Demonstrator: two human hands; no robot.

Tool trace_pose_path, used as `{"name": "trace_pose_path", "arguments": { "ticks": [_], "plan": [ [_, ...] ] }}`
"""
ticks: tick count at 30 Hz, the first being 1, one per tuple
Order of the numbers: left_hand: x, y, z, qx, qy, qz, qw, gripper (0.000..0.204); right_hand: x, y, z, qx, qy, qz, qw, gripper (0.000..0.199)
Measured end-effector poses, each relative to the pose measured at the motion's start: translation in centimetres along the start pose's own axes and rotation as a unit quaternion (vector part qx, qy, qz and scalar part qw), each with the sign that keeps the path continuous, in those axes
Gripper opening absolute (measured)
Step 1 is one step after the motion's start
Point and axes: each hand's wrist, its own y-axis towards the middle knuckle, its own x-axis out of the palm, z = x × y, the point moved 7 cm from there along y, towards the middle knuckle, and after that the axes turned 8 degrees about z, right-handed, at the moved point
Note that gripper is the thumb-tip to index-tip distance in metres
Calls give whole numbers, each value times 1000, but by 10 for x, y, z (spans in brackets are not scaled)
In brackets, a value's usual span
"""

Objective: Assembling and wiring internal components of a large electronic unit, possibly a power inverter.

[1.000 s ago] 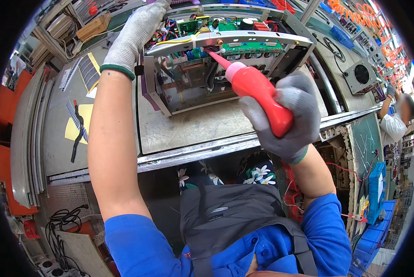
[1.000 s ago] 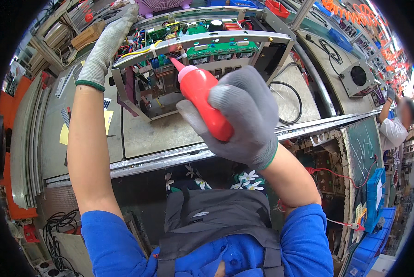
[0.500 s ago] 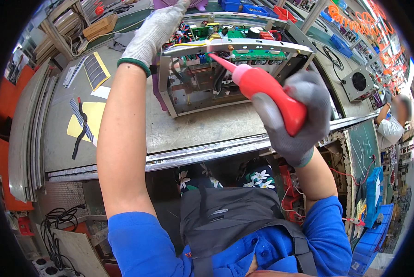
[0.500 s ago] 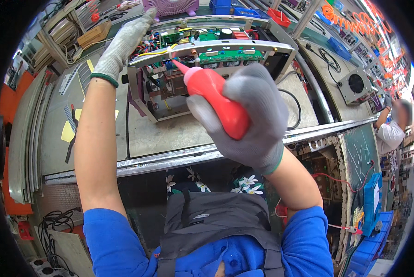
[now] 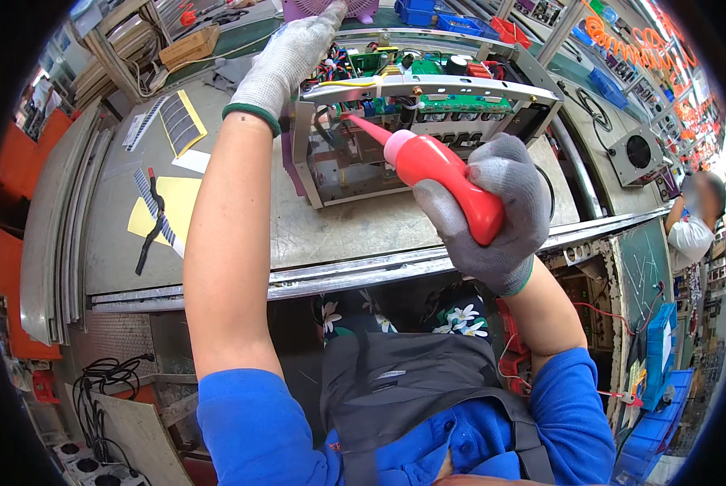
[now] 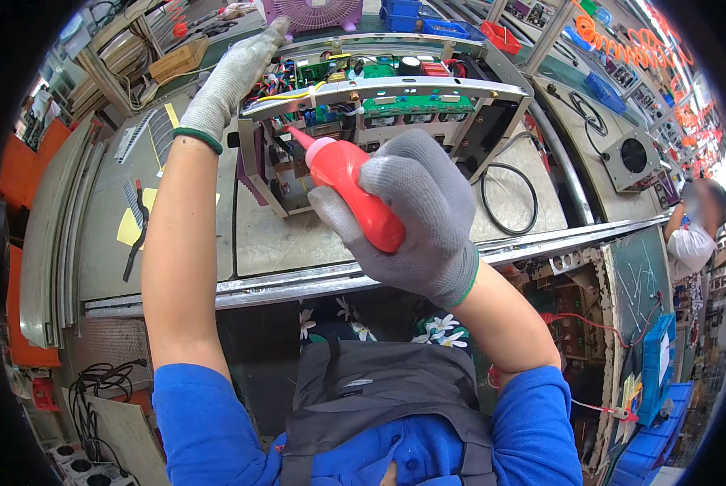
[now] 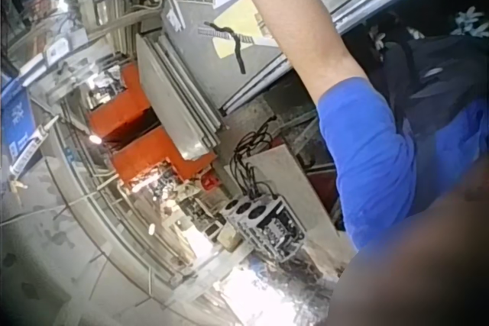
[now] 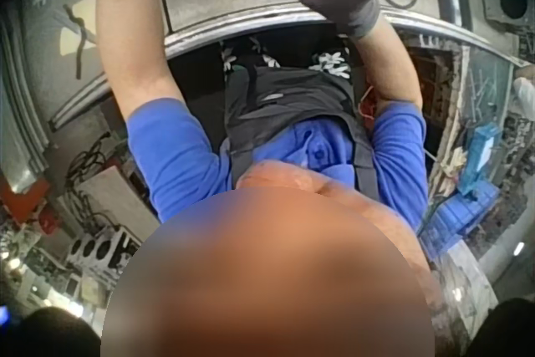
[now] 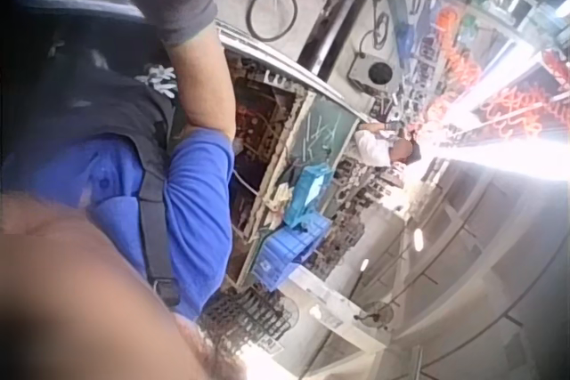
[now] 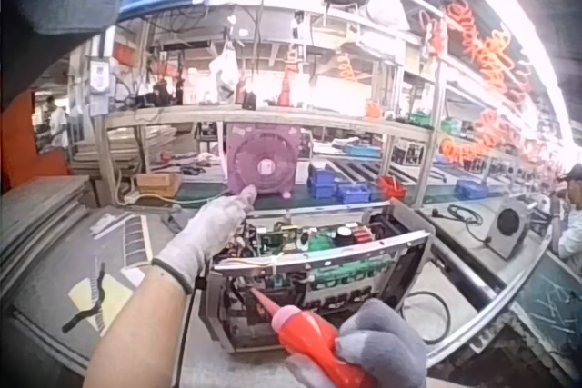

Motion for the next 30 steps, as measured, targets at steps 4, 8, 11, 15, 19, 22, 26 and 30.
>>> {"name": "trace_pose_path", "arguments": {
  "ticks": [4,8,11,15,19,22,26,30],
  "plan": [
    [-8,-14,21,-90,-26,-38,995,53,-2,-1,1,3,-11,-5,1000,50],
    [-21,-20,37,-121,-27,-31,992,60,-3,-2,3,16,0,-15,1000,49],
    [-22,-18,38,-110,-36,-31,993,66,-3,-2,4,21,-1,-14,1000,48],
    [-13,-12,18,-85,-33,-20,996,72,-8,-2,4,11,9,17,1000,46],
    [-1,5,-16,20,4,7,1000,54,-7,-6,6,17,-7,-10,1000,46],
    [7,10,-26,205,128,53,969,49,-12,-8,11,37,-8,16,999,44],
    [16,14,-43,207,184,67,958,51,-10,-6,11,42,-3,-12,999,42],
    [11,10,-27,230,151,86,957,50,-9,-3,10,91,23,-27,995,42]
  ]
}}
